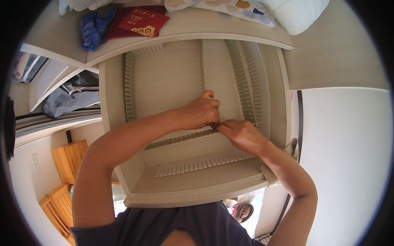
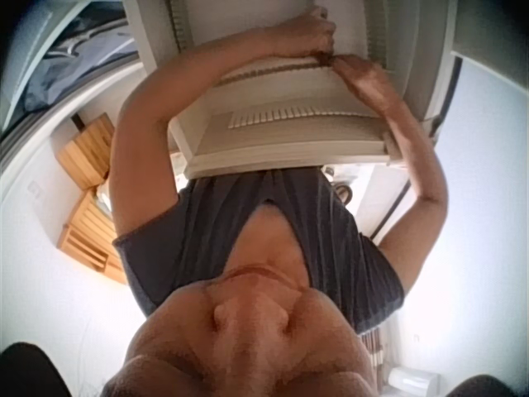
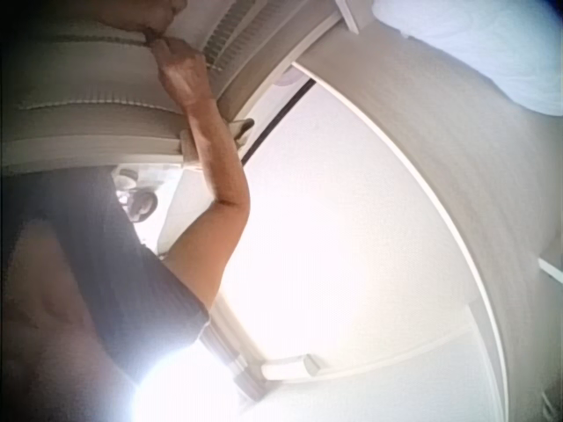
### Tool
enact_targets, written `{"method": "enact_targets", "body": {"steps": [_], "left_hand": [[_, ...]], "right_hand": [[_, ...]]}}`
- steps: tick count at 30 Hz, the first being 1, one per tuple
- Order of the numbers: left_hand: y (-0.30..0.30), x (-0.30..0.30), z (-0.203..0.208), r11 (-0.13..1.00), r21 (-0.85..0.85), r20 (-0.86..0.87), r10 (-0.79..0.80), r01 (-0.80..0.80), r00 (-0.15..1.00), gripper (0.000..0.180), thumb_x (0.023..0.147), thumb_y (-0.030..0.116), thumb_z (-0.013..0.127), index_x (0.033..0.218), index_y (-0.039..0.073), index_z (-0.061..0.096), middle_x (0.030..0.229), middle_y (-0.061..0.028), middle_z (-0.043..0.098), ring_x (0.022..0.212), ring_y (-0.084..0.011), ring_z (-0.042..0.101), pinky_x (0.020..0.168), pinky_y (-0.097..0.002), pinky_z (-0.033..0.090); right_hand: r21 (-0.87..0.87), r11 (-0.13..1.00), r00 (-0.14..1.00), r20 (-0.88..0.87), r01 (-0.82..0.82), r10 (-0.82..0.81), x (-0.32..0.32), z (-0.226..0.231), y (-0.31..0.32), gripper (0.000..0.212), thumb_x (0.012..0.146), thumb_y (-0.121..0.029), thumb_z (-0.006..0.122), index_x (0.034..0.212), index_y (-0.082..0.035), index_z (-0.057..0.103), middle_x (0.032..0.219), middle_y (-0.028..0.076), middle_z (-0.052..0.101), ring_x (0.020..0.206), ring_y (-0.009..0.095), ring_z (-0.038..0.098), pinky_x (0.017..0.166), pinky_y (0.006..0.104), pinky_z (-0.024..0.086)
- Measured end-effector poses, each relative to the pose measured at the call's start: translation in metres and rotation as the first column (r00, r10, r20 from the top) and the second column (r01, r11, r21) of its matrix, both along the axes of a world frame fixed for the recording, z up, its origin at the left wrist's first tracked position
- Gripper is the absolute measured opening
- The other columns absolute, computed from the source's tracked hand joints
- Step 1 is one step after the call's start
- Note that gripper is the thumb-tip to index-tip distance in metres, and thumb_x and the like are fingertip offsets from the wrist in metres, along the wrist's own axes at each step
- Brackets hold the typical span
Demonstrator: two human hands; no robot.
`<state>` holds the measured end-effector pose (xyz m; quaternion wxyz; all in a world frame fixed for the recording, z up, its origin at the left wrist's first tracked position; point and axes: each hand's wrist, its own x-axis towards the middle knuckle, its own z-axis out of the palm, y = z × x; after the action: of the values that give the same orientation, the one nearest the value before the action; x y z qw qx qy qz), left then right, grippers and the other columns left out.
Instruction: The person adjusts and snaps together plastic dividers inside a drawer by hand.
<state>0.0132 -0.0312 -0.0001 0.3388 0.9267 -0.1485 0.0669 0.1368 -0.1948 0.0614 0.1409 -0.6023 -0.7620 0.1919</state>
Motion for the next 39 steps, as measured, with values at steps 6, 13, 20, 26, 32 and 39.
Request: {"method": "enact_targets", "body": {"steps": [6, 13, 20, 26, 32, 39], "left_hand": [[0.0, -0.0007, 0.0011, 1.0, 0.024, 0.005, -0.008, 0.008, 1.0, 0.011, 0.075, 0.012, 0.068, 0.065, 0.015, 0.068, 0.061, 0.0053, 0.06, 0.079, -0.0128, 0.053, 0.097, -0.045, 0.028], [0.0001, 0.0005, -0.002, 1.0, 0.016, 0.026, -0.013, 0.013, 1.0, 0.011, 0.074, 0.011, 0.068, 0.063, 0.015, 0.068, 0.06, 0.0053, 0.059, 0.078, -0.0129, 0.052, 0.096, -0.0456, 0.029], [0.0006, 0.0007, -0.0027, 1.0, 0.002, 0.051, -0.012, 0.012, 0.999, 0.011, 0.072, 0.011, 0.069, 0.062, 0.015, 0.066, 0.059, 0.0051, 0.058, 0.078, -0.0134, 0.052, 0.095, -0.0459, 0.03], [0.002, 0.0007, -0.002, 1.0, -0.013, 0.043, -0.022, 0.022, 0.999, 0.009, 0.072, 0.011, 0.07, 0.063, 0.014, 0.067, 0.059, 0.0047, 0.058, 0.079, -0.0135, 0.052, 0.095, -0.0465, 0.03], [0.0017, 0.0017, 0.0016, 0.999, 0.028, -0.007, -0.034, 0.034, 0.999, 0.003, 0.072, 0.013, 0.071, 0.071, 0.016, 0.072, 0.066, 0.0033, 0.064, 0.083, -0.0142, 0.054, 0.097, -0.0462, 0.028], [-0.0003, 0.0019, 0.0002, 1.0, -0.014, -0.003, -0.025, 0.025, 1.0, 0.005, 0.073, 0.012, 0.07, 0.068, 0.015, 0.07, 0.064, 0.0037, 0.061, 0.083, -0.0141, 0.053, 0.097, -0.0474, 0.028]], "right_hand": [[-0.004, 1.0, 0.999, 0.033, -0.016, 0.016, 0.0008, 0.0004, -0.0008, 0.02, 0.072, 0.003, 0.057, 0.091, -0.003, 0.056, 0.083, 0.009, 0.061, 0.073, 0.028, 0.062, 0.059, 0.0365, 0.052], [-0.021, 1.0, 0.999, 0.043, -0.022, 0.023, 0.0006, 0.0012, -0.0003, 0.017, 0.072, 0.004, 0.056, 0.087, -0.002, 0.053, 0.081, 0.01, 0.059, 0.073, 0.028, 0.062, 0.058, 0.037, 0.052], [-0.035, 0.999, 0.998, 0.048, -0.028, 0.03, 0.001, 0.0007, -0.0006, 0.016, 0.072, 0.004, 0.056, 0.087, -0.002, 0.053, 0.081, 0.011, 0.06, 0.073, 0.029, 0.062, 0.059, 0.0373, 0.052], [-0.068, 0.997, 0.997, 0.071, -0.033, 0.037, 0.0026, 0.0001, -0.0012, 0.02, 0.074, 0.005, 0.057, 0.093, -0.002, 0.058, 0.087, 0.01, 0.064, 0.074, 0.028, 0.063, 0.059, 0.036, 0.052], [-0.061, 0.997, 0.995, 0.086, -0.049, 0.054, 0.0023, 0.0032, -0.0007, 0.02, 0.074, 0.004, 0.058, 0.092, -0.003, 0.058, 0.088, 0.01, 0.064, 0.074, 0.028, 0.063, 0.058, 0.0359, 0.053], [-0.021, 0.999, 0.996, 0.078, -0.036, 0.038, 0.0002, 0.0058, 0.0018, 0.012, 0.074, -0.002, 0.058, 0.085, -0.003, 0.054, 0.079, 0.009, 0.059, 0.073, 0.026, 0.063, 0.058, 0.0349, 0.052]]}}
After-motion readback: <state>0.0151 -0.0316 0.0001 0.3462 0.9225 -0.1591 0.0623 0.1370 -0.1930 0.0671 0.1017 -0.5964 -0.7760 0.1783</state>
